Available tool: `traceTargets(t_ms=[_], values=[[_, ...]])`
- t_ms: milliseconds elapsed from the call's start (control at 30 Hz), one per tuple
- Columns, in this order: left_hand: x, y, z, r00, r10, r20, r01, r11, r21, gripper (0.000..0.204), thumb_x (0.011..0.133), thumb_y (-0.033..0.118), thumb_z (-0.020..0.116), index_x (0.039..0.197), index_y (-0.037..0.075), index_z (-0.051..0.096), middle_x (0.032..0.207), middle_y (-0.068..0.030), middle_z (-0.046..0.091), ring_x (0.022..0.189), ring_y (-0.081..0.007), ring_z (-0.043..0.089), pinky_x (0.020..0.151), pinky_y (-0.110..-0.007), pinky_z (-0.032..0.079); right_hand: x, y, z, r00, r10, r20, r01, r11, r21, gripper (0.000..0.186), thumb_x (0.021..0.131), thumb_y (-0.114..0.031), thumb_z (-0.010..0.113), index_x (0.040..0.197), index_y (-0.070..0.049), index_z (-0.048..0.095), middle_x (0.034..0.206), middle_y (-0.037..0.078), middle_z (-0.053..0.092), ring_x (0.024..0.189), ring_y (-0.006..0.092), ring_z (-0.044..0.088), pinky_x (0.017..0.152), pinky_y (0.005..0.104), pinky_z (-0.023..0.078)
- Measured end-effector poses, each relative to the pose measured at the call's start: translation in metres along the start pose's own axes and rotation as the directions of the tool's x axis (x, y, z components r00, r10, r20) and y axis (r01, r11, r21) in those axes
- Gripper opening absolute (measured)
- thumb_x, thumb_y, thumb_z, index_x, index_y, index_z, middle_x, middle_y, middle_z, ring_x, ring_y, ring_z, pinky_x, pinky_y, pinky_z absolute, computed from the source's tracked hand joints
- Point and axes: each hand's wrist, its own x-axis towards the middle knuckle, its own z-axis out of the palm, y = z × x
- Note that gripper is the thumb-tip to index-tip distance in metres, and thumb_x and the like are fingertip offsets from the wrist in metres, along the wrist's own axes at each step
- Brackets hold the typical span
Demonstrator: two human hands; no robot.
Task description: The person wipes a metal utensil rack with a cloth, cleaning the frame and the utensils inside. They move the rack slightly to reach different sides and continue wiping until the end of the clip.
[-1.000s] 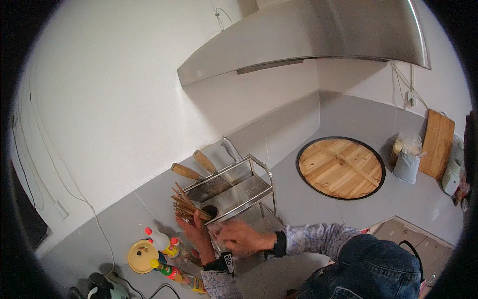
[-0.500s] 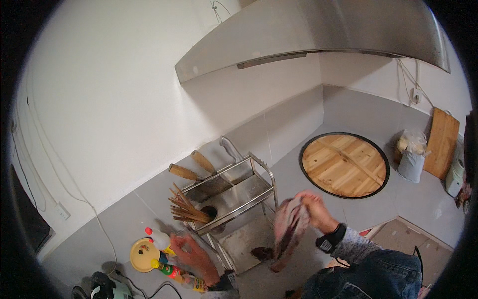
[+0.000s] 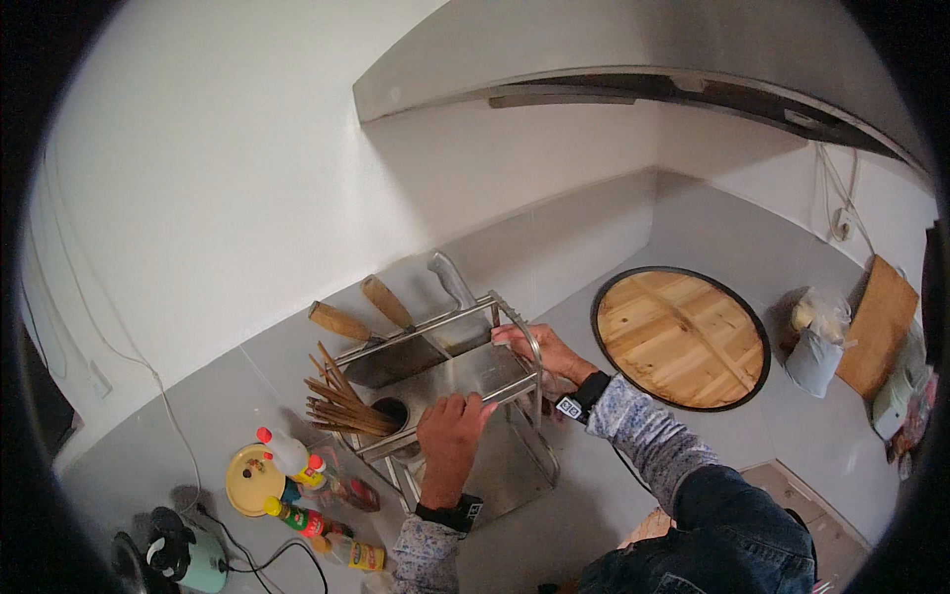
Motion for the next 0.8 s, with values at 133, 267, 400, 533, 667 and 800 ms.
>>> traceTargets(t_ms=[133, 267, 400, 533, 667, 800], values=[[-0.002, 0.001, 0.009, 0.998, -0.056, -0.018, 0.056, 0.998, 0.028, 0.025, 0.075, 0.032, 0.073, 0.076, 0.014, 0.055, 0.066, -0.0030, 0.044, 0.059, -0.0224, 0.051, 0.052, -0.037, 0.038, 0.001, 0.012, -0.008, 0.979, -0.149, 0.138, 0.162, 0.983, -0.085, 0.018, 0.094, -0.013, 0.057, 0.101, -0.001, 0.069, 0.107, 0.006, 0.069, 0.094, 0.0127, 0.062, 0.084, 0.0295, 0.049], [0.000, 0.003, 0.012, 0.998, -0.057, 0.003, 0.057, 0.996, 0.067, 0.025, 0.076, 0.032, 0.071, 0.075, 0.014, 0.054, 0.064, -0.0029, 0.043, 0.057, -0.0214, 0.050, 0.050, -0.037, 0.036, -0.017, 0.003, -0.023, 0.963, 0.056, 0.264, -0.086, 0.991, 0.104, 0.017, 0.092, -0.010, 0.056, 0.096, -0.002, 0.071, 0.107, 0.008, 0.069, 0.101, 0.0155, 0.062, 0.092, 0.0306, 0.047], [0.003, 0.002, 0.009, 0.999, -0.043, -0.004, 0.044, 0.996, 0.075, 0.026, 0.077, 0.034, 0.070, 0.074, 0.013, 0.054, 0.064, -0.0028, 0.044, 0.057, -0.0207, 0.050, 0.050, -0.036, 0.036, -0.031, -0.017, -0.036, 0.899, 0.088, 0.428, -0.224, 0.934, 0.278, 0.019, 0.091, -0.007, 0.055, 0.097, 0.000, 0.071, 0.101, 0.007, 0.070, 0.100, 0.0153, 0.062, 0.092, 0.0309, 0.047], [0.003, 0.002, 0.010, 0.999, -0.038, -0.026, 0.039, 0.998, 0.041, 0.027, 0.076, 0.032, 0.071, 0.073, 0.013, 0.054, 0.063, -0.0028, 0.044, 0.056, -0.0206, 0.049, 0.050, -0.035, 0.036, -0.021, -0.025, -0.040, 0.886, 0.103, 0.451, -0.113, 0.994, -0.004, 0.018, 0.088, -0.005, 0.055, 0.096, 0.001, 0.071, 0.097, 0.007, 0.070, 0.098, 0.0145, 0.062, 0.090, 0.0301, 0.047], [0.001, 0.001, 0.011, 0.999, -0.044, 0.014, 0.044, 0.999, 0.030, 0.027, 0.076, 0.031, 0.072, 0.072, 0.012, 0.053, 0.063, -0.0030, 0.044, 0.055, -0.0209, 0.049, 0.050, -0.035, 0.036, 0.003, -0.012, -0.027, 0.930, 0.086, 0.358, -0.067, 0.996, -0.063, 0.014, 0.085, -0.009, 0.063, 0.093, 0.001, 0.070, 0.094, 0.007, 0.071, 0.086, 0.0141, 0.064, 0.080, 0.0298, 0.051], [0.003, 0.002, 0.010, 0.999, -0.043, 0.001, 0.043, 0.999, 0.023, 0.026, 0.077, 0.030, 0.072, 0.073, 0.012, 0.054, 0.064, -0.0037, 0.046, 0.056, -0.0219, 0.050, 0.051, -0.035, 0.037, 0.026, 0.008, -0.007, 0.987, -0.061, 0.146, 0.075, 0.993, -0.093, 0.012, 0.083, -0.008, 0.064, 0.088, 0.000, 0.070, 0.093, 0.008, 0.071, 0.085, 0.0140, 0.064, 0.076, 0.0292, 0.051]])
